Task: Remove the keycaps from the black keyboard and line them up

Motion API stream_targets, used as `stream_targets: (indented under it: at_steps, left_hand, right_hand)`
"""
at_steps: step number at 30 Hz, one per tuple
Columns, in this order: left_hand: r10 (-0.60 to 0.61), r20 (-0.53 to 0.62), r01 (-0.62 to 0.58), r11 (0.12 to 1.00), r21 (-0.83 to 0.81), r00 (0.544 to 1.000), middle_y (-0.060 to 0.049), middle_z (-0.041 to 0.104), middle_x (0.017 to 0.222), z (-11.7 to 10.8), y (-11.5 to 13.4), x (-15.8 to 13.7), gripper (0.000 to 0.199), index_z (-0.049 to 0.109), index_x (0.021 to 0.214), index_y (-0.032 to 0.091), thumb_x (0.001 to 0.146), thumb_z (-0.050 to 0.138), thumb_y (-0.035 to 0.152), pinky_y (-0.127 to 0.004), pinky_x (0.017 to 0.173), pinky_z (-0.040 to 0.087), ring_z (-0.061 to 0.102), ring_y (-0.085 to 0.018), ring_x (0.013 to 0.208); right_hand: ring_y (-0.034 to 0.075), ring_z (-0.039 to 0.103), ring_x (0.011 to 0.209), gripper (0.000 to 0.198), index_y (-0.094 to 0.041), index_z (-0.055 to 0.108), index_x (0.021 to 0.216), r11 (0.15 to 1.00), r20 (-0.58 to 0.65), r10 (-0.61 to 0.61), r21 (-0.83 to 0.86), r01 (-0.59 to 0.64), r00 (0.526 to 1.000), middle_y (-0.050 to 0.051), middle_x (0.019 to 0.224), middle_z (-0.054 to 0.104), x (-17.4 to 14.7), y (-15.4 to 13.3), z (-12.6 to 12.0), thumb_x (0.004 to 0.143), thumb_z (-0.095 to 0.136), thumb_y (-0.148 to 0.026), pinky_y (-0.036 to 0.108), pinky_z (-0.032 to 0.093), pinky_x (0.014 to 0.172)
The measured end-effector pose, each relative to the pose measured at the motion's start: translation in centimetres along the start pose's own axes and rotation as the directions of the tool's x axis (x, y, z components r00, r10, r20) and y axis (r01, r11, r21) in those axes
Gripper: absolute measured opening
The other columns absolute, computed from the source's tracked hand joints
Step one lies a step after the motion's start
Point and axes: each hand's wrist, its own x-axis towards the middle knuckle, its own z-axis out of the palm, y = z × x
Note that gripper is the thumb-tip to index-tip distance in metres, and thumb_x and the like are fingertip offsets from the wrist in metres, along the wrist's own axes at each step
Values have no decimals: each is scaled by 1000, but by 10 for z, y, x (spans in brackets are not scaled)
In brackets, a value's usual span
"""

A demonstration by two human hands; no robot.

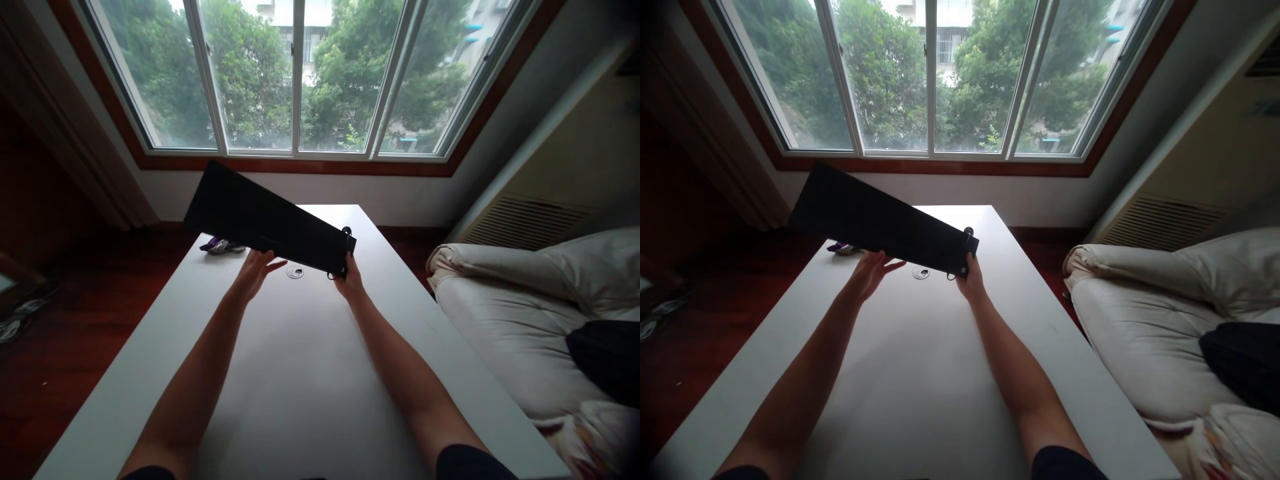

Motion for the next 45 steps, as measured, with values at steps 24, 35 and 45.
stream_targets:
  at_steps: [24,35,45]
  left_hand:
    - [-231,-268,124,923,-364,935,-3,76,93,-46,-65,8,20,68,94,17,77,77,22,-54,101,54,72,-22,92]
    - [-378,-283,221,860,-459,881,-4,74,80,-72,-73,6,8,66,83,18,77,70,22,-46,91,60,71,-21,78]
    - [-272,-513,-49,848,-528,814,-1,73,93,-94,-78,15,13,62,87,22,77,70,20,-45,99,58,70,-19,90]
  right_hand:
    - [18,70,85,51,-30,55,125,967,98,66,-251,-39,993,2,98,73,-23,-28,57,85,71,-57,31,59,76]
    - [11,59,67,37,-33,63,116,982,75,-106,-147,116,992,-6,77,58,-18,-31,56,82,75,-28,27,57,69]
    - [19,72,76,22,-21,72,100,672,161,-26,-728,136,987,7,91,77,-21,-59,51,89,68,-39,27,54,63]
